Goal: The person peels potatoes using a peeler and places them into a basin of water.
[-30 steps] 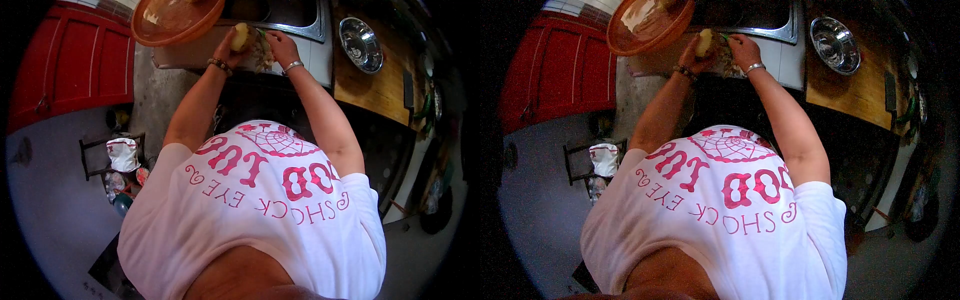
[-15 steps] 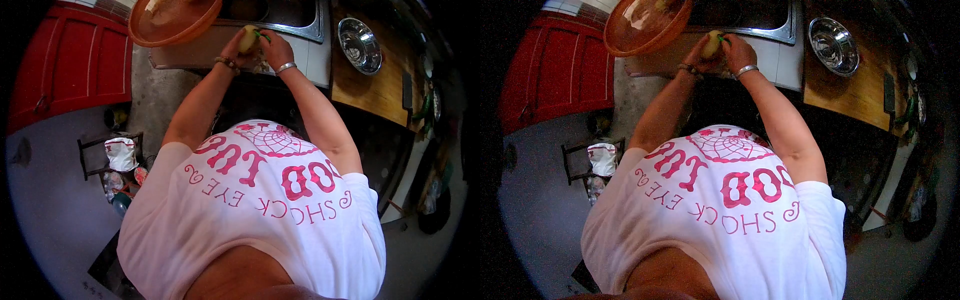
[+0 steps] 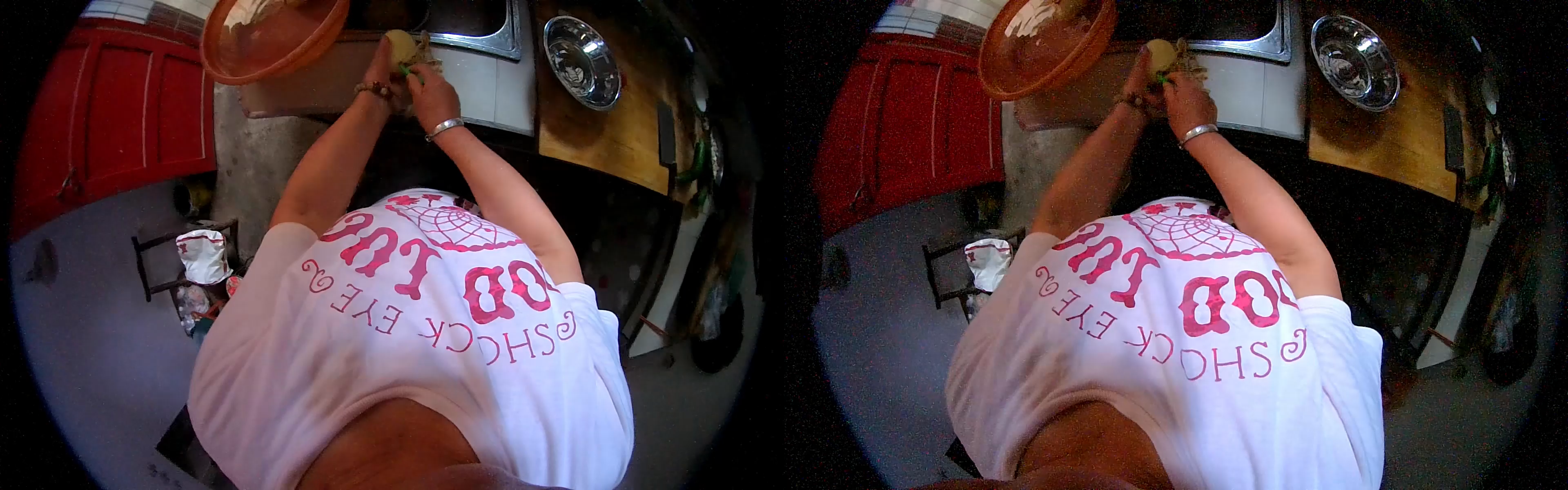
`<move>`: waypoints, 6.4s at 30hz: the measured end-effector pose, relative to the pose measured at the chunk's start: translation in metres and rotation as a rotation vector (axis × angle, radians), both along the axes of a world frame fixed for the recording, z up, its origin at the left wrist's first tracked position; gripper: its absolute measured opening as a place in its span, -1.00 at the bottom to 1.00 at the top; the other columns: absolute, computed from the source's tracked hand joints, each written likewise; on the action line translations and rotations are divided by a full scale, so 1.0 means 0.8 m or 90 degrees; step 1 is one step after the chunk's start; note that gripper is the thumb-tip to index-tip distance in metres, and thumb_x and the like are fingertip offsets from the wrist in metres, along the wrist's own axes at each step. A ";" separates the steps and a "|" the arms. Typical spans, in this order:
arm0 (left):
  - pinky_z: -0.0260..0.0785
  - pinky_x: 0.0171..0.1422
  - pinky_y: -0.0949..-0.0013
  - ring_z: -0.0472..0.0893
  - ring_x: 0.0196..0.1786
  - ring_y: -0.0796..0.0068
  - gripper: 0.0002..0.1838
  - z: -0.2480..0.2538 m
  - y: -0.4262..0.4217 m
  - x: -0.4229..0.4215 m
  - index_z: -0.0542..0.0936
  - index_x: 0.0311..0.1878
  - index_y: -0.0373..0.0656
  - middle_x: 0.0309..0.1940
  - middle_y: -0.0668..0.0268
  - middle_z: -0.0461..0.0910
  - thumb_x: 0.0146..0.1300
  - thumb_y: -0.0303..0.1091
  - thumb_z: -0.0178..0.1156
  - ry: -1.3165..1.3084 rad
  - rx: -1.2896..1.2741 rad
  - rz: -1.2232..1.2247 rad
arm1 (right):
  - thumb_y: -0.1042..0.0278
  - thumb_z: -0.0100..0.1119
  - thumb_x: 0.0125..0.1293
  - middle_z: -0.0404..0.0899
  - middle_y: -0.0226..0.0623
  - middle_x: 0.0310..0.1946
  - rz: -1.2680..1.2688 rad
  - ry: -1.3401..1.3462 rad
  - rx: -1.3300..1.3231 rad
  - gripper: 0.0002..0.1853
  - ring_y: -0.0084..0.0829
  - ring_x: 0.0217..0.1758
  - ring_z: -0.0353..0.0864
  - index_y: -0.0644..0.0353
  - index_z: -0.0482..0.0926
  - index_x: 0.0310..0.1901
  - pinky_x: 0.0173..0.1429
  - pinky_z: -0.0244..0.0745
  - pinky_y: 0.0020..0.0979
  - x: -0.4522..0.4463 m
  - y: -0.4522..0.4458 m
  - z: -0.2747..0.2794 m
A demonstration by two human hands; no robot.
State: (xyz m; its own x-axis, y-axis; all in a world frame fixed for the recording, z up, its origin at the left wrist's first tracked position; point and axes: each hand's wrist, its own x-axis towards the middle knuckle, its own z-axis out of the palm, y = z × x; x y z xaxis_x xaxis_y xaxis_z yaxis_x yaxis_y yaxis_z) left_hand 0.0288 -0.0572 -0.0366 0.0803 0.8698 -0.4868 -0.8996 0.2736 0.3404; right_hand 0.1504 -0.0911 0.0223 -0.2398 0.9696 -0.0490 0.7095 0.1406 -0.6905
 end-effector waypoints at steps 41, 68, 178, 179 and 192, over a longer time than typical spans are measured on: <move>0.42 0.11 0.13 0.40 0.14 0.19 -0.32 0.036 -0.006 -0.064 0.33 0.15 -0.11 0.05 0.14 0.38 0.03 0.03 0.32 0.119 0.133 0.018 | 0.02 0.04 0.22 0.60 -0.05 -0.24 -0.056 0.257 -0.105 -0.62 -0.13 -0.17 0.58 0.13 0.57 -0.08 -0.11 0.45 -0.20 0.028 0.057 0.027; 0.49 -0.08 0.04 0.54 -0.06 0.13 -0.23 0.037 0.018 -0.023 0.37 0.16 -0.09 -0.02 0.12 0.49 0.05 0.32 0.12 0.215 0.020 0.176 | 0.12 0.01 0.26 0.58 -0.08 -0.21 -0.029 0.153 0.004 -0.68 -0.10 -0.12 0.55 0.14 0.53 -0.08 -0.07 0.43 -0.19 -0.022 0.000 -0.012; 0.39 0.10 -0.03 0.47 0.05 0.04 -0.25 -0.021 0.014 -0.017 0.33 0.19 -0.15 0.08 0.06 0.42 0.13 0.28 0.00 0.114 0.017 0.099 | 0.15 0.00 0.24 0.57 -0.01 -0.21 0.043 0.107 -0.047 -0.67 0.00 -0.12 0.53 0.09 0.49 -0.03 -0.08 0.43 -0.06 -0.009 -0.011 -0.024; 0.40 0.08 -0.01 0.48 0.03 0.05 -0.25 -0.020 0.015 -0.020 0.33 0.19 -0.15 0.06 0.07 0.44 0.12 0.27 0.03 0.127 0.036 0.119 | 0.14 0.02 0.23 0.59 -0.04 -0.25 0.002 0.165 -0.095 -0.66 -0.06 -0.16 0.55 0.13 0.50 -0.04 -0.11 0.44 -0.10 -0.007 -0.008 -0.027; 0.41 0.12 0.18 0.43 0.11 0.23 -0.37 0.035 -0.032 -0.033 0.33 0.16 -0.09 0.06 0.18 0.39 0.11 0.03 0.25 0.072 0.148 -0.119 | 0.03 0.09 0.17 0.62 -0.14 -0.20 -0.057 0.219 -0.120 -0.61 -0.17 -0.13 0.59 0.12 0.60 -0.10 -0.04 0.48 -0.24 0.040 0.083 -0.008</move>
